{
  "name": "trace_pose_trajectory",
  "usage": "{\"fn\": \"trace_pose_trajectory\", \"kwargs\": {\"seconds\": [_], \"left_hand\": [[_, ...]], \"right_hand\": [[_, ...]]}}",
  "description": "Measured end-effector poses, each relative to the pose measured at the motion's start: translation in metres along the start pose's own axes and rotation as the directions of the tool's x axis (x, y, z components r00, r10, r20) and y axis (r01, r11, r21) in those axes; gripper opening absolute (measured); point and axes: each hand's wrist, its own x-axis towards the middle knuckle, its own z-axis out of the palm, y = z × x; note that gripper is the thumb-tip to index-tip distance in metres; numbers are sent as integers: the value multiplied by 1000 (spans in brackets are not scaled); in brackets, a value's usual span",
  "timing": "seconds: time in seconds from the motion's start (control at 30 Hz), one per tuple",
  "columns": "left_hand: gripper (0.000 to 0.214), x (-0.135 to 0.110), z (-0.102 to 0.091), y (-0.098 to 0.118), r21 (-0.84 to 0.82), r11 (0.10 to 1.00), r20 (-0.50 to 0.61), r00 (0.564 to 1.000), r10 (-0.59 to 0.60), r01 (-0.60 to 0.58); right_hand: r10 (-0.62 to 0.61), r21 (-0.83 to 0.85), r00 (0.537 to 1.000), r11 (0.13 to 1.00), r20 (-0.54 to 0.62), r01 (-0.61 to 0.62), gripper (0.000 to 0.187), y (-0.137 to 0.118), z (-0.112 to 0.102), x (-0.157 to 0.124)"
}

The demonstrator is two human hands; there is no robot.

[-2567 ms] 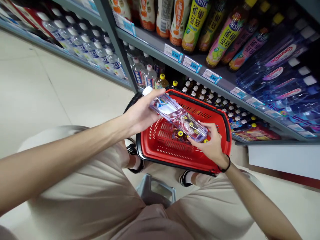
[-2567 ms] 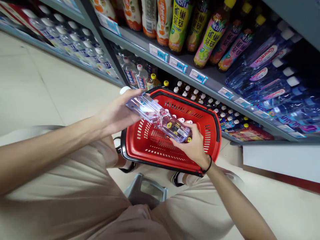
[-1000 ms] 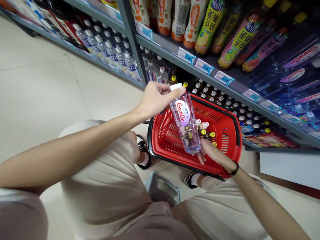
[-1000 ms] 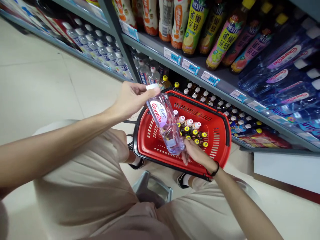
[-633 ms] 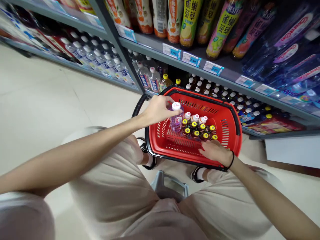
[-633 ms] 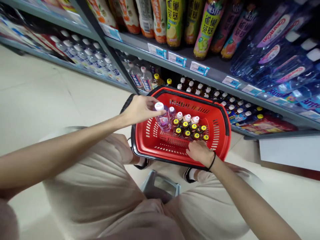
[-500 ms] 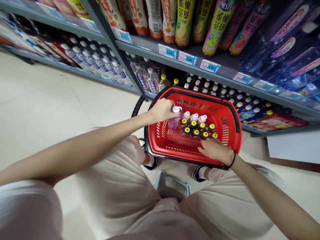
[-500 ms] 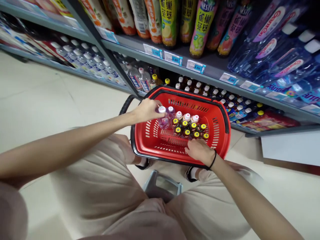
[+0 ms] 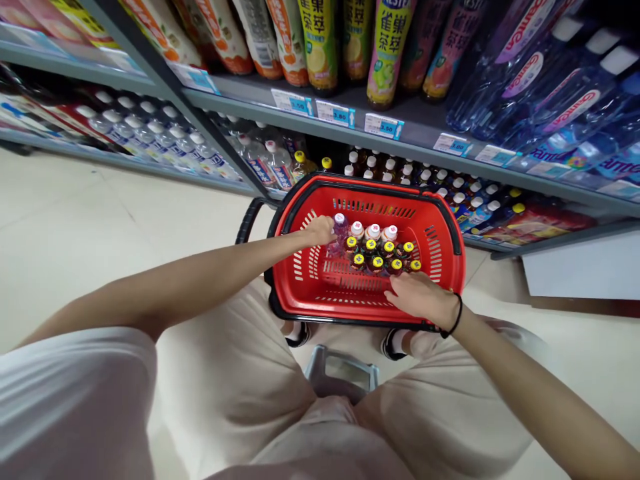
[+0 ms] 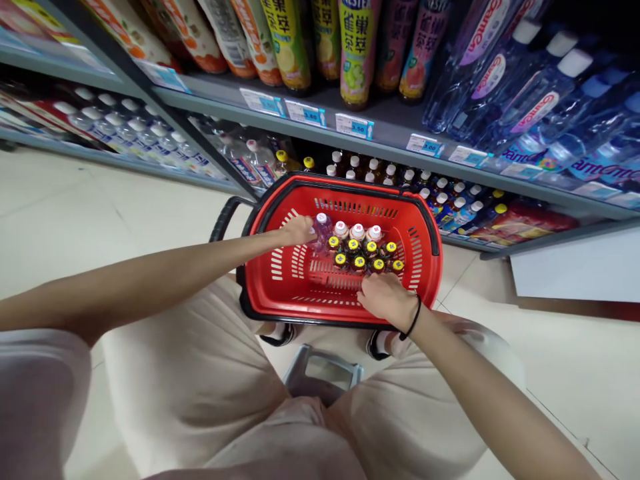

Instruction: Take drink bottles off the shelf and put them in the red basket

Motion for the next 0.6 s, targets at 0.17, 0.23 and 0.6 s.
{"fn": "trace_pose_trajectory", "kwargs": {"seconds": [0.17,0.23,0.6], "left_hand": [[32,2,6,9,-5,999,12,999,-50,50],[32,3,12,13,2,997,42,996,-81,81],[35,-18,-12,15,165,984,82,995,49,-62]], "right_hand": [[-1,29,1000,1000,12,1,42,6,3,-3],[-1,34,1000,999,12,1,41,7,4,-5],[0,46,1000,999,-8,0,43,4,0,-5]]}}
